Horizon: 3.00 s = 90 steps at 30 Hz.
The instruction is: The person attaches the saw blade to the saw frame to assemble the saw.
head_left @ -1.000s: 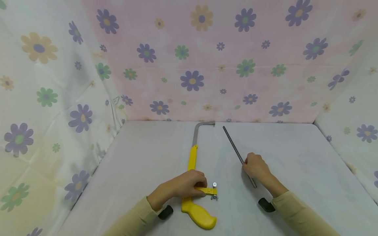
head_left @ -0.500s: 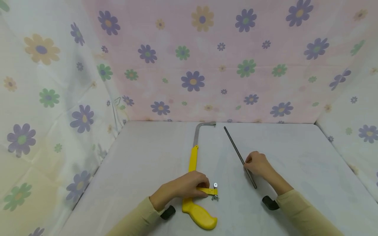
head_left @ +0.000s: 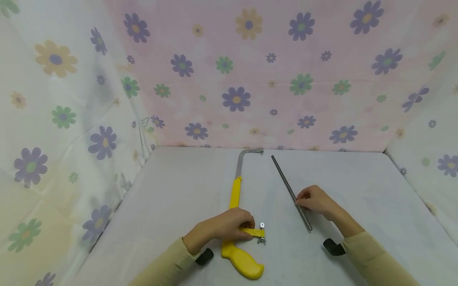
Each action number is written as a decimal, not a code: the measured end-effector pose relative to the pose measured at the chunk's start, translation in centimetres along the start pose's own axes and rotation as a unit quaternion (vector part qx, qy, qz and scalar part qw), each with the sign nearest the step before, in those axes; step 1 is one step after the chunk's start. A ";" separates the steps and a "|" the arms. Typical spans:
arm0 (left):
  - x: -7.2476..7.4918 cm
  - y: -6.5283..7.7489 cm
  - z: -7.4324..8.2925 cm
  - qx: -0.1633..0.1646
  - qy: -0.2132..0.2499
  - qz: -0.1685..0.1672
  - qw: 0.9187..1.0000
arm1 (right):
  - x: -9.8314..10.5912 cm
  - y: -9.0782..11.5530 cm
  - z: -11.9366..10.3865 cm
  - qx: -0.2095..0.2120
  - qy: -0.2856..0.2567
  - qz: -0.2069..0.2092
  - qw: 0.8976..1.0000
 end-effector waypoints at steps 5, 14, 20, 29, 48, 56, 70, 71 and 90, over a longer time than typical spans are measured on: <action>0.1 0.1 0.0 0.001 0.015 0.005 1.000 | -0.3 -0.1 0.1 0.007 -0.027 -0.006 1.000; 0.0 0.3 -0.4 -0.001 0.057 0.004 0.998 | -1.3 -0.4 -0.5 0.017 -0.085 -0.041 0.995; 0.0 0.2 -0.7 0.003 0.068 0.004 0.998 | -1.6 -0.7 -1.1 0.024 -0.108 -0.057 0.992; -0.2 0.3 -0.6 0.003 0.073 0.003 0.997 | -2.7 -1.2 -1.8 0.025 -0.143 -0.077 0.986; 0.0 0.3 -0.5 0.004 0.062 0.002 0.998 | -4.0 -2.3 -2.1 0.018 -0.193 -0.091 0.977; -0.1 0.3 -0.7 0.008 0.062 0.003 0.998 | -4.3 -2.6 -3.2 0.021 -0.215 -0.097 0.971; 0.1 0.4 -0.4 0.004 0.059 0.001 0.998 | -4.7 -3.5 -3.6 0.016 -0.234 -0.091 0.968; 0.1 0.3 -0.4 0.003 0.058 0.001 0.998 | -4.8 -3.5 -3.6 0.015 -0.234 -0.091 0.968; -0.2 0.4 -0.5 0.009 0.063 -0.004 0.998 | -5.5 -3.4 -3.5 -0.007 -0.244 -0.094 0.965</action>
Point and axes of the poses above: each hand's wrist, its own y-axis away from the middle knuckle, its own x-axis out of the back of the hand, z = x × y, the point moved 9 cm from there along -y, towards the middle knuckle, and after that the axes turned 11 degrees about y, right-handed, at the moved point
